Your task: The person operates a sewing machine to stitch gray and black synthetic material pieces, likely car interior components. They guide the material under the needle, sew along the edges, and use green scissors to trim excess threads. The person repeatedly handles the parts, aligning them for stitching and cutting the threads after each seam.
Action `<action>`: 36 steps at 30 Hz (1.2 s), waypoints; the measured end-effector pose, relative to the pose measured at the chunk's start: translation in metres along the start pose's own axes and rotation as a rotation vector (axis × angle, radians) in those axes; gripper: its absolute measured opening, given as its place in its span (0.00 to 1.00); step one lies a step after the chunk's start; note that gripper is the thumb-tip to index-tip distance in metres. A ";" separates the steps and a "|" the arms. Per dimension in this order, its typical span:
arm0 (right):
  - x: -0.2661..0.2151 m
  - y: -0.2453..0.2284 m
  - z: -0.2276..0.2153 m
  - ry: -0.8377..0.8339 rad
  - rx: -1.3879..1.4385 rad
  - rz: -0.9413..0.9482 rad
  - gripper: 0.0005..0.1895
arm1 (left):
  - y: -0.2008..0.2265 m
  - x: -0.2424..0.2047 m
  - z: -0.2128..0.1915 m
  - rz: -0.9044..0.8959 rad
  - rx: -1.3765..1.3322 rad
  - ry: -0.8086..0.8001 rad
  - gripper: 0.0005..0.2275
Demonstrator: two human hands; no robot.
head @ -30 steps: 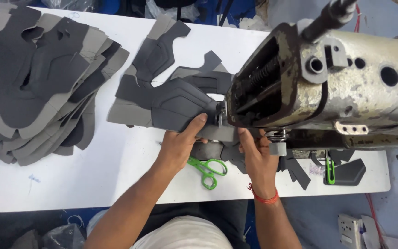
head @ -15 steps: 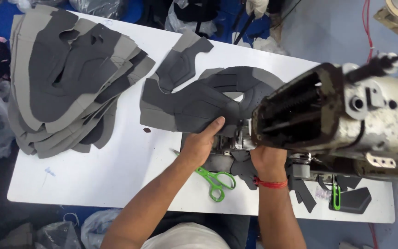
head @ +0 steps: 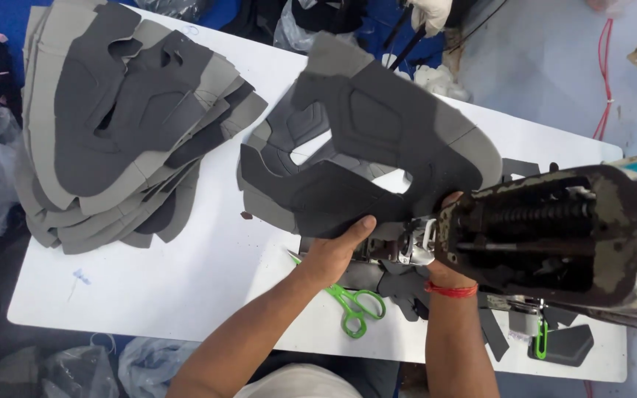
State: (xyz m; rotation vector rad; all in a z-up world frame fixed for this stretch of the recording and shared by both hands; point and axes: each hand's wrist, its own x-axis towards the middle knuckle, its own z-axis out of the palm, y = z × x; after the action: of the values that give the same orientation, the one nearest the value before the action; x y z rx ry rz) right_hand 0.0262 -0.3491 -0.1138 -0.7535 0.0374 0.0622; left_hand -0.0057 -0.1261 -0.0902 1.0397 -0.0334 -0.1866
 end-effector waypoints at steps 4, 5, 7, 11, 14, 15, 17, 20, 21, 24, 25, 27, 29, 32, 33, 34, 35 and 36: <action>0.007 0.008 -0.017 -0.087 0.054 0.024 0.20 | 0.012 -0.003 0.002 -0.024 -0.072 0.021 0.13; 0.009 0.010 -0.021 -0.108 0.068 0.033 0.20 | 0.017 -0.004 0.003 0.029 0.041 0.042 0.13; 0.009 0.015 -0.030 -0.151 0.096 0.048 0.20 | 0.011 -0.004 0.001 0.021 0.076 0.043 0.13; 0.010 0.021 -0.045 -0.228 0.151 0.070 0.19 | 0.003 -0.003 0.000 0.012 0.116 0.035 0.13; 0.009 0.024 -0.060 -0.283 0.191 0.082 0.19 | 0.005 -0.005 0.001 0.028 0.115 0.030 0.14; 0.008 0.025 -0.064 -0.301 0.204 0.086 0.19 | 0.008 -0.004 0.002 0.027 0.115 0.029 0.14; 0.007 0.028 -0.071 -0.340 0.235 0.095 0.19 | 0.013 -0.003 0.004 0.017 0.106 0.030 0.15; -0.001 0.035 -0.083 -0.388 0.289 0.085 0.19 | 0.014 -0.002 0.006 -0.015 0.055 0.084 0.17; -0.008 0.032 -0.091 -0.402 0.307 0.076 0.19 | 0.007 -0.001 0.002 -0.022 0.062 0.072 0.17; -0.023 0.007 -0.047 -0.402 0.310 0.018 0.19 | -0.013 0.006 0.005 -0.617 0.380 0.190 0.30; -0.033 -0.007 0.013 0.011 0.111 0.037 0.20 | -0.011 0.009 0.007 -0.488 -0.013 0.138 0.22; -0.075 -0.014 0.049 0.441 -0.084 0.023 0.22 | -0.008 0.011 0.003 -0.368 -0.393 0.088 0.15; -0.122 -0.004 -0.006 0.188 -0.124 -0.078 0.26 | -0.009 0.013 -0.003 -0.382 -0.387 0.039 0.14; -0.182 -0.007 -0.036 0.218 -0.445 -0.014 0.18 | 0.001 0.011 -0.016 -0.355 -0.183 0.041 0.14; -0.191 -0.013 -0.032 0.228 -0.444 -0.026 0.18 | 0.002 0.006 -0.022 -0.359 -0.179 0.026 0.14; -0.200 -0.019 -0.029 0.275 -0.556 0.038 0.17 | 0.003 -0.001 -0.028 -0.388 -0.099 -0.058 0.18; -0.209 -0.024 -0.025 0.323 -0.667 0.105 0.15 | 0.005 -0.007 -0.035 -0.415 -0.018 -0.142 0.22; -0.208 -0.031 -0.019 0.329 -0.663 0.097 0.15 | 0.007 -0.019 -0.036 -0.417 -0.013 -0.151 0.22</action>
State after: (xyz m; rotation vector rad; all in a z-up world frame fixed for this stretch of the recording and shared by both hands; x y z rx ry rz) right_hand -0.1792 -0.3937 -0.0950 -1.4198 0.3816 0.0420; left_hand -0.0190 -0.0887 -0.1008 1.0089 0.0488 -0.6435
